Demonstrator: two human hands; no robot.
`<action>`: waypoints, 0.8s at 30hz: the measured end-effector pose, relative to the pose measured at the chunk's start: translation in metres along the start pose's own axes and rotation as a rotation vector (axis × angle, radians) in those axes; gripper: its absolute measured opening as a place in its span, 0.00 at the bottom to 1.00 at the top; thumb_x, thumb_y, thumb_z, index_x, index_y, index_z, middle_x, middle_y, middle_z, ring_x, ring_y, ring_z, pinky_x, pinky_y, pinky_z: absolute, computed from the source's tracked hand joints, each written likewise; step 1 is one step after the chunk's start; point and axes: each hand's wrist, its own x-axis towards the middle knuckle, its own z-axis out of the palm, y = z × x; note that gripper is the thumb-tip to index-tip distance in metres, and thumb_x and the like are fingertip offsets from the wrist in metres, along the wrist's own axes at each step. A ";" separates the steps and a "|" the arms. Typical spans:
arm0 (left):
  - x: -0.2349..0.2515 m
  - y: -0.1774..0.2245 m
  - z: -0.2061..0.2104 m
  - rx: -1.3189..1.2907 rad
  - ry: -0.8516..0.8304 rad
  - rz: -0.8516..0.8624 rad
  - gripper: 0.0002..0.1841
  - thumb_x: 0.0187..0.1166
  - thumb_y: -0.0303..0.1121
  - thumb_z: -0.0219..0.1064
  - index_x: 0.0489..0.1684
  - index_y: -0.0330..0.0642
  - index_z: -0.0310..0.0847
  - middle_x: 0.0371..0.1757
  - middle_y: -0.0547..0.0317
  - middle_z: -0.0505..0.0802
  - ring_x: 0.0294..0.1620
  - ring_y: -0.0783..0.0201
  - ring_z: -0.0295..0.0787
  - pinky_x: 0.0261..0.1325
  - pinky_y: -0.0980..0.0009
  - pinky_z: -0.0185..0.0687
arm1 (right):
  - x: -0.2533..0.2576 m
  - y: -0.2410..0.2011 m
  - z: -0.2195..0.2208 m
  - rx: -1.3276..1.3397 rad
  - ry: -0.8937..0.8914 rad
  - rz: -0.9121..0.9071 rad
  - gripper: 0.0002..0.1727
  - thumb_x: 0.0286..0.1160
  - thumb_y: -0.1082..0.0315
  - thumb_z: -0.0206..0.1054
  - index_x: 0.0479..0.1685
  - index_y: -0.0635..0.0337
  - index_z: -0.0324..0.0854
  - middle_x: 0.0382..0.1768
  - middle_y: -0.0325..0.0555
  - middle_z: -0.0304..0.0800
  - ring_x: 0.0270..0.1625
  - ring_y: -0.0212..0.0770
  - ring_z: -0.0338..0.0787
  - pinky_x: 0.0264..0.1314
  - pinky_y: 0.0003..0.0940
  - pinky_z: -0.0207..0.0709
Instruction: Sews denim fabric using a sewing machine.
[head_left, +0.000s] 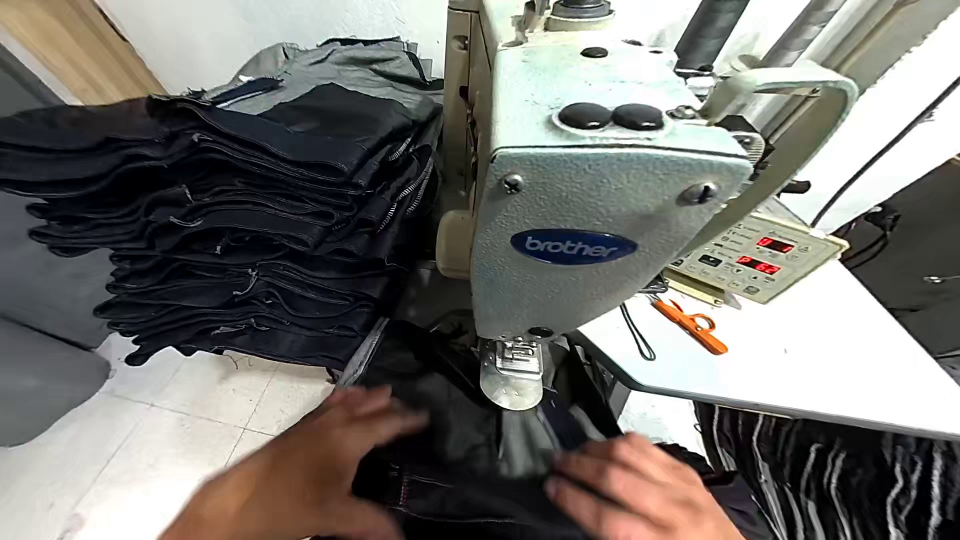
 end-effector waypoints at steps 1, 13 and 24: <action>0.005 -0.004 -0.016 -0.205 -0.245 -0.017 0.28 0.79 0.56 0.65 0.64 0.43 0.90 0.67 0.51 0.92 0.76 0.44 0.83 0.78 0.38 0.72 | 0.004 -0.012 -0.001 0.010 -0.084 -0.042 0.14 0.88 0.69 0.58 0.59 0.45 0.88 0.57 0.45 0.94 0.56 0.45 0.91 0.58 0.40 0.80; 0.099 -0.015 0.043 -0.037 -0.704 -0.086 0.25 0.93 0.45 0.50 0.64 0.32 0.86 0.65 0.35 0.90 0.74 0.37 0.81 0.82 0.38 0.63 | -0.009 -0.012 0.004 0.196 0.224 0.533 0.21 0.84 0.57 0.63 0.40 0.70 0.89 0.33 0.53 0.95 0.40 0.32 0.93 0.50 0.27 0.85; 0.057 -0.003 0.046 -0.095 0.215 -0.442 0.26 0.89 0.51 0.55 0.36 0.35 0.88 0.24 0.47 0.89 0.28 0.49 0.90 0.32 0.47 0.85 | 0.007 0.043 0.005 0.345 0.123 0.865 0.19 0.80 0.51 0.64 0.32 0.55 0.88 0.26 0.30 0.87 0.30 0.19 0.83 0.35 0.25 0.78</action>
